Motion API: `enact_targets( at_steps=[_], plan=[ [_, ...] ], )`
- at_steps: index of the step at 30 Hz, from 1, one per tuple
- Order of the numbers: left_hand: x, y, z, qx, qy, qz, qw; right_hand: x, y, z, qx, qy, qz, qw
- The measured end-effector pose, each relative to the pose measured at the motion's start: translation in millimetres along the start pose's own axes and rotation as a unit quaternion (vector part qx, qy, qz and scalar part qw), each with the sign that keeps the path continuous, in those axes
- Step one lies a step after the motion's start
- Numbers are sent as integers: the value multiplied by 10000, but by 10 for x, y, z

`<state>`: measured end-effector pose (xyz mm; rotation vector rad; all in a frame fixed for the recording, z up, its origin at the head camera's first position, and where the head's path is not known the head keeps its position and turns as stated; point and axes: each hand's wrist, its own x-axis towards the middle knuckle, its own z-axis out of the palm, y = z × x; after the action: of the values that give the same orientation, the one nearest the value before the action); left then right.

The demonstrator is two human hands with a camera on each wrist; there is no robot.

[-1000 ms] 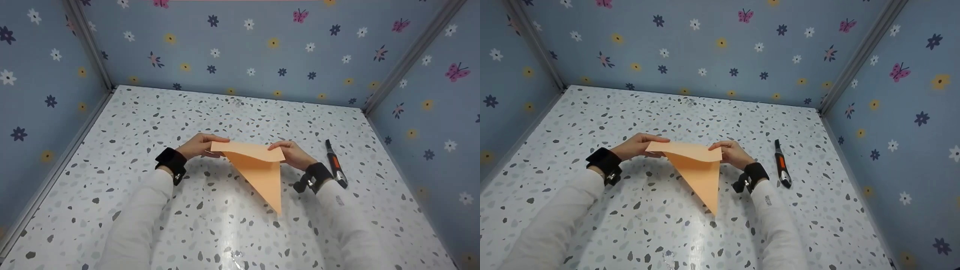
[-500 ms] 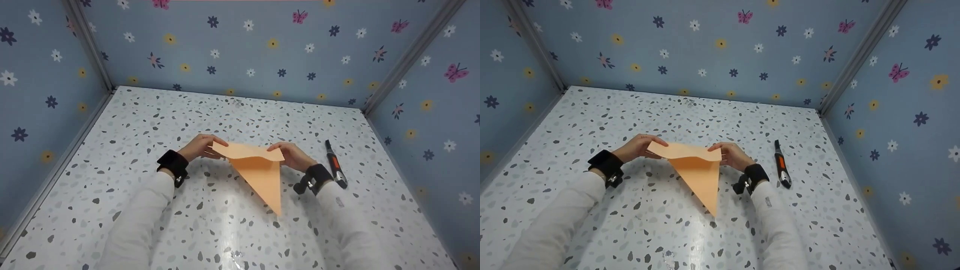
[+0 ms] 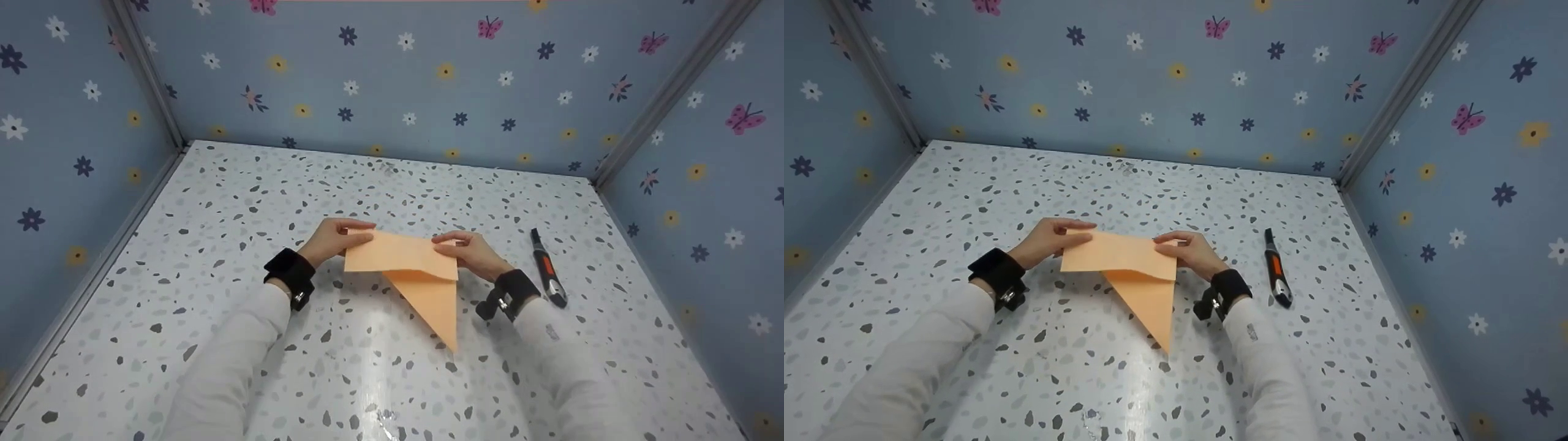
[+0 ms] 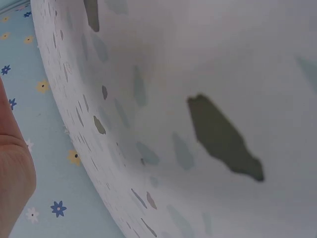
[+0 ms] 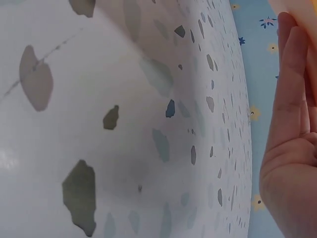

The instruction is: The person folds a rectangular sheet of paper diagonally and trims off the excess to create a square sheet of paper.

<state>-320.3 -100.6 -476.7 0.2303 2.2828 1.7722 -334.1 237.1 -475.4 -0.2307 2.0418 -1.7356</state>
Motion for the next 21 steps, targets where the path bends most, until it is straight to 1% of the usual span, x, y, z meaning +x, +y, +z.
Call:
enact_targets(
  at_steps=[4,9,11,13,14,16,18,20,21],
  plan=[
    [19,-11,-12,58,22,-99,9999,11,-3,12,-178,-30,33,9998],
    [33,-20,-46,-14,-211,-365,9991,13,-19,21,-431,17,184,9989],
    [37,-8,-61,124,-383,-475,9981,6,-24,26,-514,34,193,9985],
    [38,27,-73,475,-566,-613,9954,0,-30,34,-561,51,173,9983],
    [42,50,-77,722,-710,-664,9926,-2,-32,39,-595,53,155,9981],
    [55,107,-81,1391,-1010,-678,9828,-2,-37,47,-698,38,117,9975],
    [79,164,-73,2051,-1304,-599,9682,4,-37,59,-793,48,118,9968],
    [107,216,-48,2498,-1547,-468,9547,12,-38,74,-879,48,144,9960],
    [113,246,-27,2633,-1622,-441,9500,16,-38,82,-906,50,161,9957]
  ],
)
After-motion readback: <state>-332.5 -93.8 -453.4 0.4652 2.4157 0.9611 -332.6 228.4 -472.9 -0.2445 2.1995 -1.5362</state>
